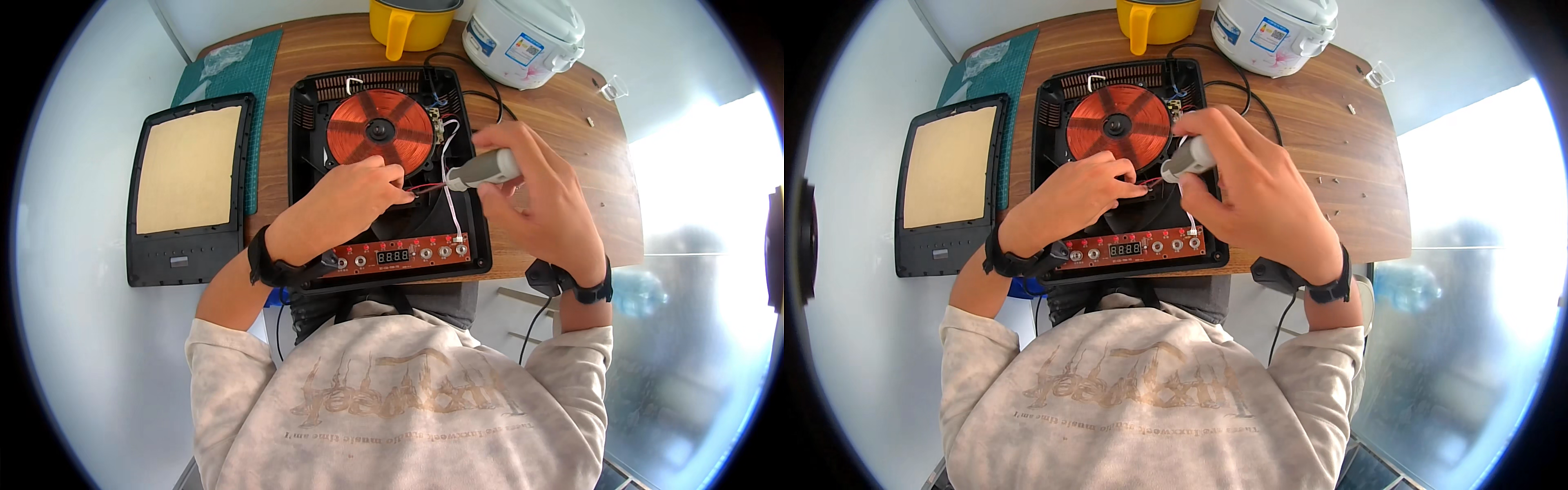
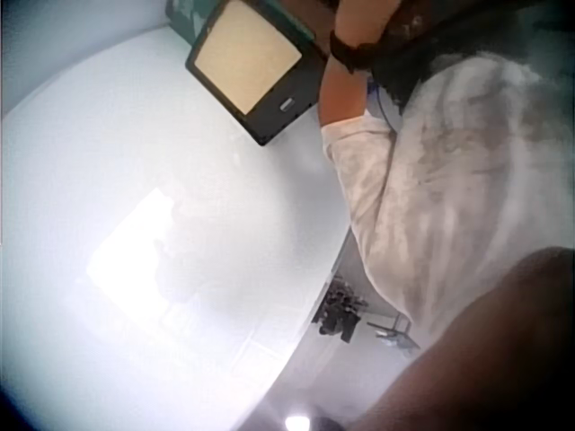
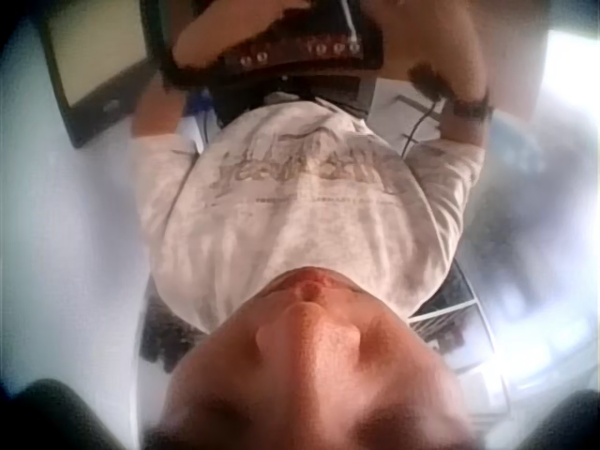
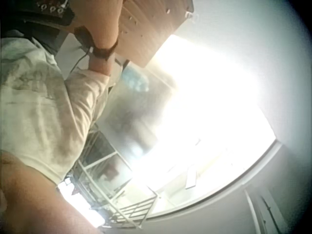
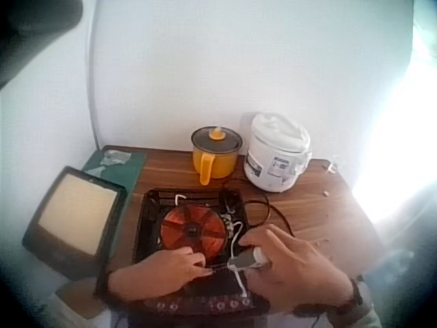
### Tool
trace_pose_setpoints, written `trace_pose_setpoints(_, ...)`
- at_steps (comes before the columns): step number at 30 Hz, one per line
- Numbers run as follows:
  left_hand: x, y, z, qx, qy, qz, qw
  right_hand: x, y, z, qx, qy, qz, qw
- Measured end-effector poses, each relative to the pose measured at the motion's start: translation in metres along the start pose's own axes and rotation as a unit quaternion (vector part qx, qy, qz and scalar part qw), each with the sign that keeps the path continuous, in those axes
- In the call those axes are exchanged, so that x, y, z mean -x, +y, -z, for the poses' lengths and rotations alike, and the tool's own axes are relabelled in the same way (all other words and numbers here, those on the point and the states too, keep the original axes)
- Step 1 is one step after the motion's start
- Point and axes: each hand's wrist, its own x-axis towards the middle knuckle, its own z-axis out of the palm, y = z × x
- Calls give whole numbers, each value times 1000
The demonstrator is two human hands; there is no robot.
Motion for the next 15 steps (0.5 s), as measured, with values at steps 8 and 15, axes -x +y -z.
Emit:
trace_pose_setpoints(8, 0, -2, -6, -18, 38, -23, 999, -27, -11, -15, -27, -24, 79, 996)
trace_pose_setpoints(15, -1, -3, -6, -15, 25, -19, 999, -41, -5, -20, 15, 42, 169, 985)
